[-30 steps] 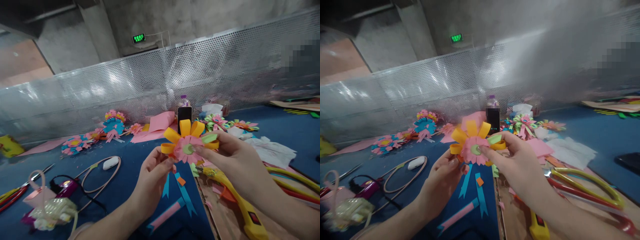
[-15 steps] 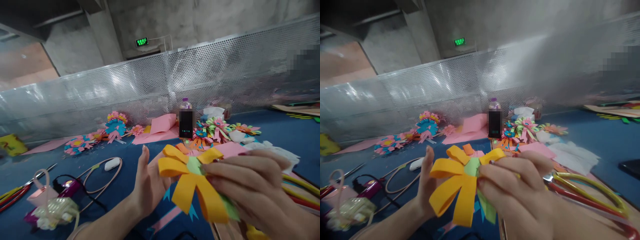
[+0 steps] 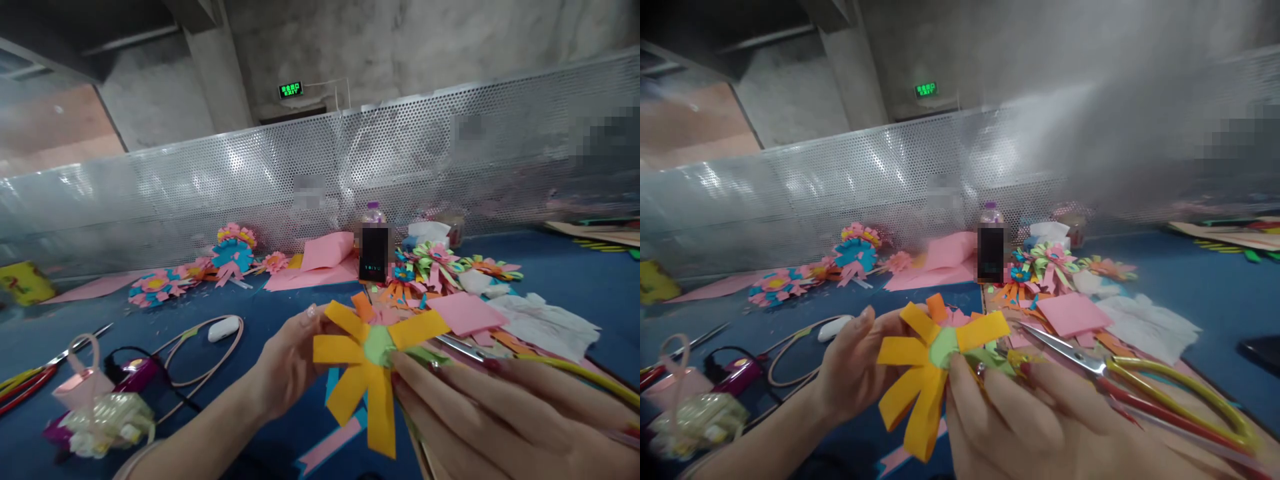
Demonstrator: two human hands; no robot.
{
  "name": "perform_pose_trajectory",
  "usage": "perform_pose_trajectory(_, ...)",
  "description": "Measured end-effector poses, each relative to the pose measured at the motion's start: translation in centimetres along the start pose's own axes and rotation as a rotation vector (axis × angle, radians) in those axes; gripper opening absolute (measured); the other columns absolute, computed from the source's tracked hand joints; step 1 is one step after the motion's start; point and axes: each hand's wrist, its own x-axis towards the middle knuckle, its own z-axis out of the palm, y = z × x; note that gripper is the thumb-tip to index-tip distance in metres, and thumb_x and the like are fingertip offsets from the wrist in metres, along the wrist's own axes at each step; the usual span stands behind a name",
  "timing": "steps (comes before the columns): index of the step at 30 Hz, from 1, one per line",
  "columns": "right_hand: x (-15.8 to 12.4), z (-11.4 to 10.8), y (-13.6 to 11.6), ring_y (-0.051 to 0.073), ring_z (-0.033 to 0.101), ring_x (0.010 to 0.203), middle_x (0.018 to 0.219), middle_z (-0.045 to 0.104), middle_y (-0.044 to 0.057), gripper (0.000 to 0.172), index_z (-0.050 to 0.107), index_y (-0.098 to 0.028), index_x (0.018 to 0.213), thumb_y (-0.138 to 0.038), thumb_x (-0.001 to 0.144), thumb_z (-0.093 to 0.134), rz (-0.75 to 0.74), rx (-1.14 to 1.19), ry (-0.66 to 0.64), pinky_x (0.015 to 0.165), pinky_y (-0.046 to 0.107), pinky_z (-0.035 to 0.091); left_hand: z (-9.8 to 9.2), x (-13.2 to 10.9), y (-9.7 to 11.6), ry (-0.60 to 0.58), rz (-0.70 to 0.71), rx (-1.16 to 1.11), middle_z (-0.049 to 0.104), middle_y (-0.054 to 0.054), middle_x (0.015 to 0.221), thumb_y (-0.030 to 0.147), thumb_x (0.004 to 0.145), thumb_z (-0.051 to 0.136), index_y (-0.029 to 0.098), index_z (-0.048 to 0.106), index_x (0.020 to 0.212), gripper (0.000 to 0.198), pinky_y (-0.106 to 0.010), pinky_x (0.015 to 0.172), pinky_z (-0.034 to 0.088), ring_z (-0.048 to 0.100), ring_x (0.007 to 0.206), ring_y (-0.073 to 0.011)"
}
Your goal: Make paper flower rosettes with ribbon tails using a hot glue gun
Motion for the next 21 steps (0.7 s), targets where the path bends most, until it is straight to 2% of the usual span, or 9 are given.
perform_pose_trajectory(3, 0.6, 0.8, 1.2, 0.013, 0.055, 0.085, 0.102, 0.069, -0.011, 0.027, 0.065, -0.031, 0.088, -0.019, 0.093, 0.041, -0.144, -0.066, 0.084, 0.076, 0.030, 0.037, 0.2, 0.3, -0.1, -0.005, -0.012, 0.031, 0.068, -0.003, 0.080, 0.044, 0.070, 0.070, 0.017, 0.070, 0.088, 0.032, -0.022, 0.072, 0.049, 0.063, 0.074, -0.0153)
perform_pose_trajectory(6, 0.9, 1.7, 1.9, 0.014, 0.049, 0.093, 0.102, 0.068, -0.006, 0.029, 0.065, -0.026, 0.091, -0.020, 0.094, 0.037, -0.242, -0.096, 0.045, 0.080, 0.034, 0.034, 0.4, 0.6, -0.4, 0.049, -0.043, 0.127, 0.068, -0.002, 0.083, 0.025, 0.070, 0.073, 0.017, 0.068, 0.088, 0.020, -0.020, 0.073, 0.048, 0.062, 0.075, -0.0121)
perform_pose_trajectory(9, 1.1, 2.6, 2.0, 0.017, 0.046, 0.094, 0.104, 0.067, -0.004, 0.021, 0.065, -0.026, 0.093, -0.019, 0.089, 0.045, -0.250, -0.113, 0.010, 0.082, 0.036, 0.032, 0.1, 1.0, -0.8, 0.112, -0.028, 0.182, 0.068, -0.001, 0.085, 0.019, 0.072, 0.071, 0.018, 0.066, 0.087, 0.016, -0.019, 0.072, 0.047, 0.061, 0.075, -0.0103)
perform_pose_trajectory(12, 1.4, 2.8, 2.1, 0.020, 0.043, 0.098, 0.109, 0.064, -0.001, 0.021, 0.062, -0.024, 0.099, -0.016, 0.085, 0.049, -0.235, -0.044, -0.061, 0.087, 0.038, 0.029, -0.5, 1.3, -1.0, 0.109, -0.012, 0.212, 0.068, -0.002, 0.087, 0.021, 0.072, 0.071, 0.016, 0.066, 0.090, 0.019, -0.021, 0.070, 0.048, 0.062, 0.075, -0.0123)
perform_pose_trajectory(14, 1.6, 2.4, 2.2, 0.022, 0.041, 0.102, 0.112, 0.061, 0.003, 0.027, 0.058, -0.021, 0.104, -0.016, 0.079, 0.052, -0.159, 0.145, -0.151, 0.091, 0.040, 0.027, -0.9, 1.5, -1.0, 0.103, -0.004, 0.233, 0.067, -0.003, 0.088, 0.022, 0.072, 0.071, 0.016, 0.065, 0.092, 0.022, -0.023, 0.070, 0.047, 0.062, 0.076, -0.0139)
perform_pose_trajectory(17, 2.4, 1.4, 2.6, 0.024, 0.041, 0.103, 0.111, 0.055, 0.004, 0.034, 0.053, -0.021, 0.104, -0.014, 0.070, 0.052, 0.062, 0.543, -0.292, 0.089, 0.041, 0.030, -1.0, 1.6, -0.9, 0.115, -0.006, 0.263, 0.067, -0.003, 0.085, 0.021, 0.070, 0.072, 0.015, 0.065, 0.091, 0.023, -0.023, 0.070, 0.046, 0.061, 0.075, -0.0145)
perform_pose_trajectory(19, 3.1, 1.2, 3.0, 0.022, 0.043, 0.103, 0.108, 0.053, 0.004, 0.027, 0.051, -0.022, 0.101, -0.013, 0.076, 0.050, 0.223, 0.668, -0.312, 0.089, 0.040, 0.032, -0.8, 1.6, -0.9, 0.115, -0.019, 0.291, 0.066, -0.002, 0.083, 0.021, 0.069, 0.073, 0.015, 0.065, 0.089, 0.022, -0.024, 0.072, 0.046, 0.061, 0.074, -0.0143)
perform_pose_trajectory(21, 3.7, 1.5, 3.5, 0.020, 0.044, 0.104, 0.107, 0.052, 0.004, 0.016, 0.052, -0.024, 0.100, -0.019, 0.086, 0.048, 0.376, 0.709, -0.314, 0.090, 0.040, 0.034, -0.4, 1.6, -0.9, 0.120, -0.034, 0.327, 0.066, -0.001, 0.081, 0.021, 0.068, 0.073, 0.015, 0.065, 0.085, 0.020, -0.023, 0.074, 0.045, 0.060, 0.073, -0.0134)
